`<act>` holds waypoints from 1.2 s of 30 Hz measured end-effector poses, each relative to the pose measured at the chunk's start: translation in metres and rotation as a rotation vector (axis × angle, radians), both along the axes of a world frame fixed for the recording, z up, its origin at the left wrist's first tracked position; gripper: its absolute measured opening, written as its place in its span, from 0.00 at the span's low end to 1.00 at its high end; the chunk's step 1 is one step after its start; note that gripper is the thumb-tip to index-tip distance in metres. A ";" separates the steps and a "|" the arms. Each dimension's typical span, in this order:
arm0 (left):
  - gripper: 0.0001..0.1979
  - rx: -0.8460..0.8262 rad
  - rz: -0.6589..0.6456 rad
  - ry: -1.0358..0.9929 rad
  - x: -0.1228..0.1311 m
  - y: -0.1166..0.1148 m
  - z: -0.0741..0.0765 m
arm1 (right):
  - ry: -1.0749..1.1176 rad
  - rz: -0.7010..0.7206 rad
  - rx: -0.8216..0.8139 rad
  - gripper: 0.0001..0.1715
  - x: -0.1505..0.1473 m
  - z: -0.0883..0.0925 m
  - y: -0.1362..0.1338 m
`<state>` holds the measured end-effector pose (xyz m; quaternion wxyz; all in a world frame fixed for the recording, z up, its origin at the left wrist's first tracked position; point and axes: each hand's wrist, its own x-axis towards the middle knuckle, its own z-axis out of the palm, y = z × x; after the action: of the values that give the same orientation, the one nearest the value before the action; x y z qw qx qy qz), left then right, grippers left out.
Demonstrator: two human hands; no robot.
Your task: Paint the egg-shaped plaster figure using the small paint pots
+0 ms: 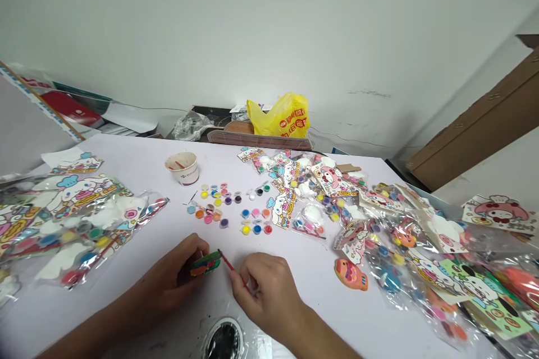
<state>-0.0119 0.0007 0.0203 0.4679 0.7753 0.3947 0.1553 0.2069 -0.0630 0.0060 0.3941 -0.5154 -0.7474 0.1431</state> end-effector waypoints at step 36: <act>0.07 0.070 -0.056 0.214 -0.009 0.006 0.007 | 0.082 -0.267 -0.336 0.24 0.031 -0.016 0.028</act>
<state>-0.0209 0.0066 0.0269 0.3998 0.8141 0.4151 0.0722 0.2380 -0.0352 -0.0103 0.3485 -0.6618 -0.6215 0.2331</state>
